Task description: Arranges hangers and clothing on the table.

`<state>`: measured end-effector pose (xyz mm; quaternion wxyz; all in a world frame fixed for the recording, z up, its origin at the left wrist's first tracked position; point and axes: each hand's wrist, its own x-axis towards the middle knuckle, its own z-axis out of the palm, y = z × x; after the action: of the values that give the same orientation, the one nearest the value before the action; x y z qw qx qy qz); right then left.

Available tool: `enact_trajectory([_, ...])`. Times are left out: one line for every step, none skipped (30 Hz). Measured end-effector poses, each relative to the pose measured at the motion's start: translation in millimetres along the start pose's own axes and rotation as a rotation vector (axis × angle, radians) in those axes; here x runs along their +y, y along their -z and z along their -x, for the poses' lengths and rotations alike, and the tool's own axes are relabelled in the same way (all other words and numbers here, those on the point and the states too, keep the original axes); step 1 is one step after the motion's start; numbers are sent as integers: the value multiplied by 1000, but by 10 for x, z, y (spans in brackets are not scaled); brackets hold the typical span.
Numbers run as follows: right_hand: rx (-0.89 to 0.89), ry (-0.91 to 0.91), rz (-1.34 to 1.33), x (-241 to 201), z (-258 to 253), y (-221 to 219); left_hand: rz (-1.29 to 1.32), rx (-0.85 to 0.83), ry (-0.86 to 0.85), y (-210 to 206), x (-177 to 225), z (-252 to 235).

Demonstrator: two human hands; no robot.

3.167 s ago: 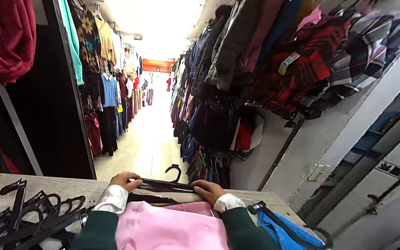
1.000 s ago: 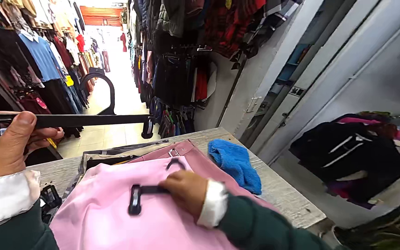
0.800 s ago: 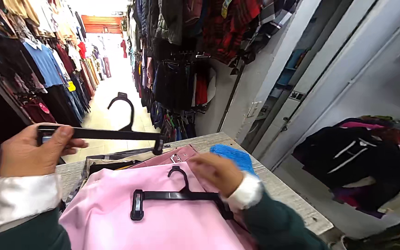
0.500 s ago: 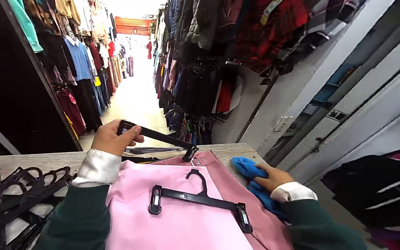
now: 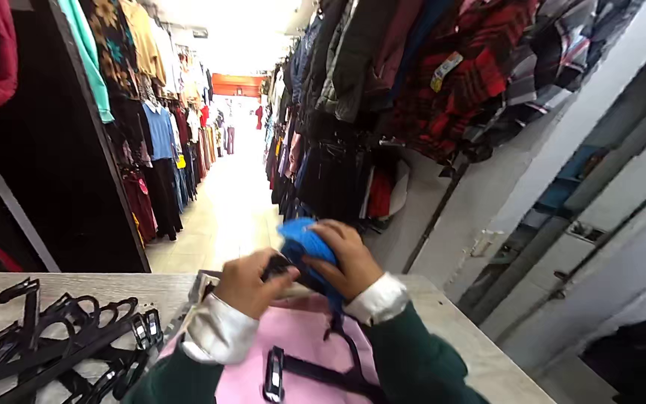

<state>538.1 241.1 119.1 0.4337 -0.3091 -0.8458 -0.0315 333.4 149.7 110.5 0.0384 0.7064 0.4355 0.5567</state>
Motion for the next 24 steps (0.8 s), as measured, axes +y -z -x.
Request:
enact_trajectory([1,-1,-8,84,61,-67,-18,11,-86,-38,-5,11])
enact_trajectory([20,5,3,188,112,-88,-16,27,-154,-70,-5,14])
enact_trajectory([35,5,19,284,153,-65,1,42,-193,-87,-4,5])
enact_trajectory([53,5,39,345,195,-21,23,48,-204,-92,-12,-1])
enact_trajectory([65,-2,50,368,236,24,50,42,-189,-92,-23,2])
enact_trajectory([87,-8,58,368,260,52,78,34,-169,-92,-40,6])
enact_trajectory([115,-21,60,357,269,63,105,22,-153,-96,-59,8])
enact_trajectory([154,-53,47,340,270,50,119,12,-145,-105,-76,9])
enact_trajectory([195,-107,18,321,273,21,116,5,-150,-114,-81,12])
enact_trajectory([237,-183,-27,299,276,-12,108,6,-166,-122,-76,13])
enact_trajectory([283,-280,-93,261,267,-29,101,12,-185,-126,-68,10])
enact_trajectory([335,-394,-192,214,248,-27,97,24,-202,-124,-60,4])
enact_trajectory([400,-509,-315,167,221,-1,96,42,-212,-116,-58,-1])
enact_trajectory([468,-585,-418,164,204,42,90,67,-205,-105,-59,-1])
enact_trajectory([542,-618,-482,208,199,100,76,106,-175,-92,-55,-2])
enact_trajectory([619,-621,-510,254,190,167,59,159,-121,-84,-45,-12])
enact_trajectory([688,-610,-525,276,175,233,49,214,-40,-82,-28,-30])
enact_trajectory([714,-580,-531,263,172,297,62,254,48,-87,-8,-49])
enact_trajectory([716,-542,-525,208,179,325,88,269,124,-101,8,-59])
enact_trajectory([682,-499,-507,108,201,297,117,254,178,-120,27,-56])
enact_trajectory([610,-428,-493,-5,240,208,131,221,201,-151,51,-42])
enact_trajectory([506,-322,-493,-102,283,74,124,181,193,-196,81,-15])
enact_trajectory([402,-207,-449,-222,301,-72,89,162,158,-251,118,21])
enact_trajectory([345,-76,-362,-333,306,-223,32,177,101,-304,153,60])
